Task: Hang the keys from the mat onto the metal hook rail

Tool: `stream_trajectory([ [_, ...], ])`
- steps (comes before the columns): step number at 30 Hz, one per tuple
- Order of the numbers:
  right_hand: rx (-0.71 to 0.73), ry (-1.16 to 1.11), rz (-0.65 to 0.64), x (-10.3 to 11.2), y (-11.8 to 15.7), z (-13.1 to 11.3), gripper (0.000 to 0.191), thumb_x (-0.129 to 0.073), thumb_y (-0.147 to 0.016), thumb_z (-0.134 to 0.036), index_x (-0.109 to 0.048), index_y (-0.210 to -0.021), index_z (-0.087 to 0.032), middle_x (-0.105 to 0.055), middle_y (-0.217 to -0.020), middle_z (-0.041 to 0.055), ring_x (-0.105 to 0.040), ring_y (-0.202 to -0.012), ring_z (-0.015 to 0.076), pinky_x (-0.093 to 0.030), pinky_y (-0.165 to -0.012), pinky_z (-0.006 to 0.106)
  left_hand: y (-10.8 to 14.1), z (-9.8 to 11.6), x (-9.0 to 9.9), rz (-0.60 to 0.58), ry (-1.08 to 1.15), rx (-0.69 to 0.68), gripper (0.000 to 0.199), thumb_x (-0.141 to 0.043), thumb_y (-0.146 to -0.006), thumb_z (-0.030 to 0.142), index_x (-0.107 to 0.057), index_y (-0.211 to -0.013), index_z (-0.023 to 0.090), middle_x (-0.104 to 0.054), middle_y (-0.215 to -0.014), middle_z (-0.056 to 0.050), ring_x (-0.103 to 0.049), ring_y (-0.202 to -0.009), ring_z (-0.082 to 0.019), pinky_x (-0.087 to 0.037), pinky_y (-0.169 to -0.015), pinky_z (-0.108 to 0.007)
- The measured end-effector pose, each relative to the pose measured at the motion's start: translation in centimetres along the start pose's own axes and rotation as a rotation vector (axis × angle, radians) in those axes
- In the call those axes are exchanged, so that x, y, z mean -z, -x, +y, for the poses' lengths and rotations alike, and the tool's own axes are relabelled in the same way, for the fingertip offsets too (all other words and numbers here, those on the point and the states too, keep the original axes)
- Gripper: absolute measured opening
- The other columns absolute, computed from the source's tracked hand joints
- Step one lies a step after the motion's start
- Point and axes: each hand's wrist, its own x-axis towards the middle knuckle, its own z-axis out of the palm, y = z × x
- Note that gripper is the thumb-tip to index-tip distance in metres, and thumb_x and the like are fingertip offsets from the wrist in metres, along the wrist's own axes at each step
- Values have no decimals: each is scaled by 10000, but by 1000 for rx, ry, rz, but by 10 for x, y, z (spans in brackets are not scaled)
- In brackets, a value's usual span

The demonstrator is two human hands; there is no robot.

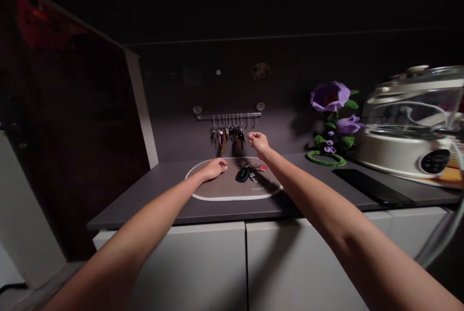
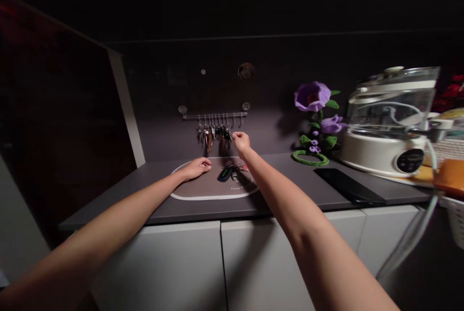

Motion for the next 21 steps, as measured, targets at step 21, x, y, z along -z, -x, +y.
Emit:
stream_trajectory([
  [21,176,604,-262,42,54,36,180,-527,-741,-147,-638,-883,-156,-669,-876,54,-579,-781,131,-414,-770,245,-3,34,-55,58,-100,-36,356,-605,-653,494,-574,-733,148,-596,-667,-10,-488,-571,-106,-357,-550,-227],
])
